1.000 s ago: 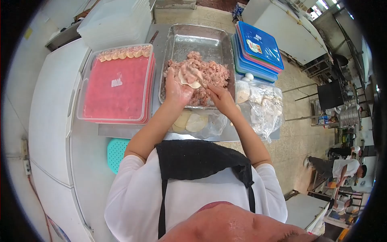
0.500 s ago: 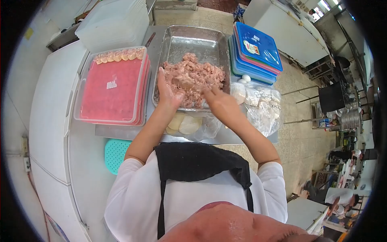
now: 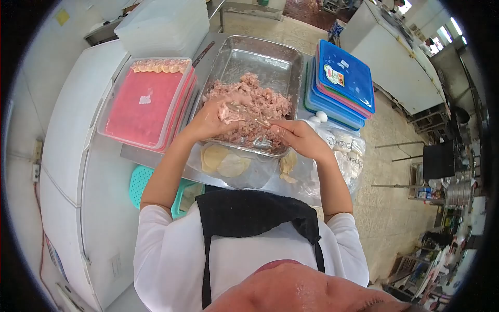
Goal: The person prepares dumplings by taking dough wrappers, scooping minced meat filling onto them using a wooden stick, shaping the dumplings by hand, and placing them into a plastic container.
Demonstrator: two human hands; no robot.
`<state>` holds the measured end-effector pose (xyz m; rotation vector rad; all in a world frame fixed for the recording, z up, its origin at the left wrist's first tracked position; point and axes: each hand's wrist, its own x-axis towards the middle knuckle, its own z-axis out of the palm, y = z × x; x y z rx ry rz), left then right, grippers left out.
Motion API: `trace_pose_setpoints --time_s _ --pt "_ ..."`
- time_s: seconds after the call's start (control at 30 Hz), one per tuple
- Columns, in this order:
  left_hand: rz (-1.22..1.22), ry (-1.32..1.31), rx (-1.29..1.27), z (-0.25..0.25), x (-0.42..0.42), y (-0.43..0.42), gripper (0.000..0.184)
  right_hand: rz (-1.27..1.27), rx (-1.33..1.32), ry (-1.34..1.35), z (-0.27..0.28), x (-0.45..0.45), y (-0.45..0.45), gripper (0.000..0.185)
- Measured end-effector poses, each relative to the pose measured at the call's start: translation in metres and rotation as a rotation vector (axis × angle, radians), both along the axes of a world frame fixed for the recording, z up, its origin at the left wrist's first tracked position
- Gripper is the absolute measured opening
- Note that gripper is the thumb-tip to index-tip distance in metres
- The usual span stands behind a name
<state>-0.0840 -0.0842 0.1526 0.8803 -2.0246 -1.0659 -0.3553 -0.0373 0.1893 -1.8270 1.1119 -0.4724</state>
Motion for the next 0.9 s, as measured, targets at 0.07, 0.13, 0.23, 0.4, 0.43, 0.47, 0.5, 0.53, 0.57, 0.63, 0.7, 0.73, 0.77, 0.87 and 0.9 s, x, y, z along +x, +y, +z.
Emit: trace_pose_setpoints --time_s 0.07,0.13,0.23,0.4,0.43,0.47,0.5,0.53,0.57,0.63,0.7,0.73,0.77,0.87,0.9 --pt "-0.138 -0.048 -0.004 0.008 -0.002 -0.002 0.041 0.063 -0.121 -0.03 -0.011 -0.002 -0.002 0.033" --pt "-0.178 -0.153 -0.062 0.008 -0.005 -0.002 0.035 0.125 -0.21 -0.096 -0.049 -0.004 -0.01 0.033" --pt "-0.055 -0.343 -0.112 -0.01 -0.007 -0.004 0.035 0.193 -0.254 -0.063 -0.082 -0.014 -0.037 0.032" --pt "0.294 -0.313 0.018 -0.093 -0.001 -0.027 0.04 -0.033 -0.592 0.294 -0.07 -0.003 -0.027 0.027" --pt "0.318 -0.278 0.073 -0.088 -0.003 -0.024 0.04 -0.08 -0.648 0.339 -0.067 0.006 -0.016 0.025" --pt "0.342 -0.242 0.129 -0.084 -0.006 -0.018 0.041 -0.058 -0.747 0.331 -0.079 0.011 -0.012 0.026" --pt "0.363 -0.205 0.186 -0.079 -0.007 -0.013 0.041 -0.078 -0.739 0.349 -0.096 0.011 -0.019 0.027" --pt "0.321 -0.256 0.247 -0.075 -0.004 -0.012 0.043 -0.104 -0.723 0.368 -0.115 0.009 -0.027 0.027" --pt "0.276 -0.304 0.305 -0.071 0.001 -0.015 0.045 -0.13 -0.708 0.391 -0.124 0.004 -0.032 0.027" --pt "0.234 -0.308 0.293 -0.056 0.01 -0.015 0.049 -0.101 -0.551 0.607 -0.118 -0.014 -0.037 0.024" --pt "0.228 -0.219 0.18 -0.044 0.016 0.0 0.052 -0.104 -0.497 0.6 -0.104 -0.025 -0.031 0.022" --pt "0.21 -0.174 0.111 -0.032 0.015 0.007 0.053 -0.164 -0.423 0.527 -0.079 -0.026 -0.023 0.023" --pt "0.191 -0.125 0.036 -0.018 0.012 0.01 0.053 -0.172 -0.38 0.373 -0.063 -0.027 -0.018 0.024" --pt "0.102 -0.153 -0.082 -0.013 0.016 0.006 0.053 -0.121 -0.282 0.046 -0.038 -0.019 -0.003 0.028" --pt "0.063 -0.194 -0.102 -0.009 0.018 0.005 0.053 -0.064 -0.267 0.027 -0.035 -0.005 0.002 0.028"
